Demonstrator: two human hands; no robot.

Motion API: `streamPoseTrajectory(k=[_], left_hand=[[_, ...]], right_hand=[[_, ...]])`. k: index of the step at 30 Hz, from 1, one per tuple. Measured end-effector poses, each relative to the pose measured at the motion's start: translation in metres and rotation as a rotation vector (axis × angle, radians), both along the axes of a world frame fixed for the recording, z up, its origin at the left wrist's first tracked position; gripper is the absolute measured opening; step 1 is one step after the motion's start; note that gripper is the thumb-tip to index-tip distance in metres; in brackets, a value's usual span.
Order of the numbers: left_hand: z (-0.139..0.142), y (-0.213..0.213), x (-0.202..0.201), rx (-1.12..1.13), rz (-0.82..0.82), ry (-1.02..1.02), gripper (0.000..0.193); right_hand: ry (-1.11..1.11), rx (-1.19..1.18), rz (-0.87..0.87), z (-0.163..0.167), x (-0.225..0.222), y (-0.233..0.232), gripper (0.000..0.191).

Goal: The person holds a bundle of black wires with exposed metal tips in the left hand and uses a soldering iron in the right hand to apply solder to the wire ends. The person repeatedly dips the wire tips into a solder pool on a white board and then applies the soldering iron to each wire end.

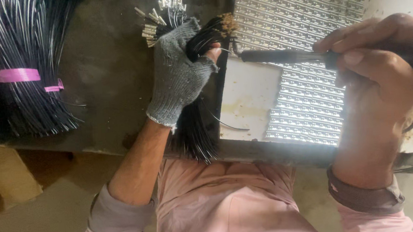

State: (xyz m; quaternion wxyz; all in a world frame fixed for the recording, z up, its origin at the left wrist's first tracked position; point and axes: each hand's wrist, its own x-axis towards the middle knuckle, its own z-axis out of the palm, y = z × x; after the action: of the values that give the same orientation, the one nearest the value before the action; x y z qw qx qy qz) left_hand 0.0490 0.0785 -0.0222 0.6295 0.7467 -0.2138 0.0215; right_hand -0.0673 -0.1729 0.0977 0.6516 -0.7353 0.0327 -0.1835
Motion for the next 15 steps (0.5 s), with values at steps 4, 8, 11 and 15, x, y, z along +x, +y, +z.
streamPoseTrajectory(k=[4,8,11,15], left_hand=[[-0.010,-0.002,0.002,0.036,0.025,-0.057,0.012],[-0.016,-0.001,0.002,0.004,0.004,-0.041,0.010],[-0.014,-0.001,0.001,0.039,0.016,-0.061,0.008],[-0.005,-0.001,0.002,0.022,-0.006,-0.008,0.004]], right_hand=[[0.011,-0.008,0.015,0.000,0.011,0.007,0.015],[-0.026,-0.064,0.108,0.008,0.019,0.019,0.016],[-0.007,-0.411,0.176,0.022,0.018,0.028,0.007],[-0.078,-0.338,0.141,0.012,0.021,0.016,0.008]])
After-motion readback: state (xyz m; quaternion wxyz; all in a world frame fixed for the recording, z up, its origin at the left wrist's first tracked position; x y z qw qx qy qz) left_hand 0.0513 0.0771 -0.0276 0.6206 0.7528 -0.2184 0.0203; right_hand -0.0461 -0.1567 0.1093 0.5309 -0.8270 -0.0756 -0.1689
